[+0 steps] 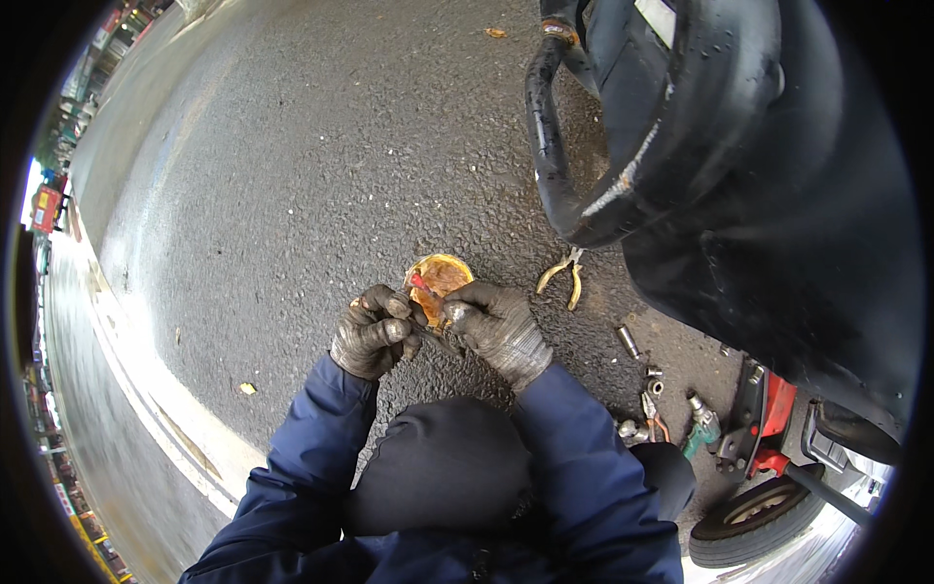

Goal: The person kneels beside a car and uses pliers to remove a cotter pin from the wheel hub. They then apply grease to the pin and reinsert it into the hub, securing the brake assembly.

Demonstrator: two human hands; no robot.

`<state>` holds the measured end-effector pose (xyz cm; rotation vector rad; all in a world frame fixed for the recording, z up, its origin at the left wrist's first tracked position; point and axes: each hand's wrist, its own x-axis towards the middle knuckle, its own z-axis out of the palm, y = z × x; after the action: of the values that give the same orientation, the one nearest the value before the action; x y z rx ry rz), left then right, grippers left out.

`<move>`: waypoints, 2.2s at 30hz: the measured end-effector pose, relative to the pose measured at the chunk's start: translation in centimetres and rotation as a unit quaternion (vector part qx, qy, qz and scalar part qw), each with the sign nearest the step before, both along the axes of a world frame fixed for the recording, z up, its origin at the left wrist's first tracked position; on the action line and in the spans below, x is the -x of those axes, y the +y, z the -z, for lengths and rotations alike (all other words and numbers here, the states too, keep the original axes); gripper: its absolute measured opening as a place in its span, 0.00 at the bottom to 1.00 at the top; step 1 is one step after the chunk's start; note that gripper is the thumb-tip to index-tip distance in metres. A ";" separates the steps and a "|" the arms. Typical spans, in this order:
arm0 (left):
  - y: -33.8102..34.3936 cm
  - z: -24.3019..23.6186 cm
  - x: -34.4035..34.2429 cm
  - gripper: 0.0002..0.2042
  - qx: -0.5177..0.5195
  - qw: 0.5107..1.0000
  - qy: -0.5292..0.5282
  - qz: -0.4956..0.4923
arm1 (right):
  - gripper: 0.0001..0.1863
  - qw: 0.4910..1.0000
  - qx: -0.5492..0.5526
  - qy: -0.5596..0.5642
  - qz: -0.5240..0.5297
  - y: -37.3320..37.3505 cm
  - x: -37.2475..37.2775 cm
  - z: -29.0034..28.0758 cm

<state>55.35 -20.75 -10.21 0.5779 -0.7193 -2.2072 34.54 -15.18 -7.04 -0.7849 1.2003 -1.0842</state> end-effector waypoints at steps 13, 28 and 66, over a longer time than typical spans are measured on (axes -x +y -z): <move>0.0 -0.1 0.7 0.08 -0.017 0.996 0.081 0.015 | 0.09 0.999 0.008 0.013 0.031 0.0 0.8 -0.5; -0.8 -0.4 0.1 0.09 0.133 0.990 -0.036 -0.022 | 0.07 0.873 0.280 0.389 0.094 0.7 0.7 -3.5; -1.5 -2.1 0.5 0.08 0.319 0.938 -0.127 -0.041 | 0.05 0.941 0.164 0.292 0.048 1.0 0.7 -4.2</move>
<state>54.86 -22.23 -8.14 0.5399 -1.4423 -1.6891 33.82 -14.17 -2.80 -1.3853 1.5833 -1.1896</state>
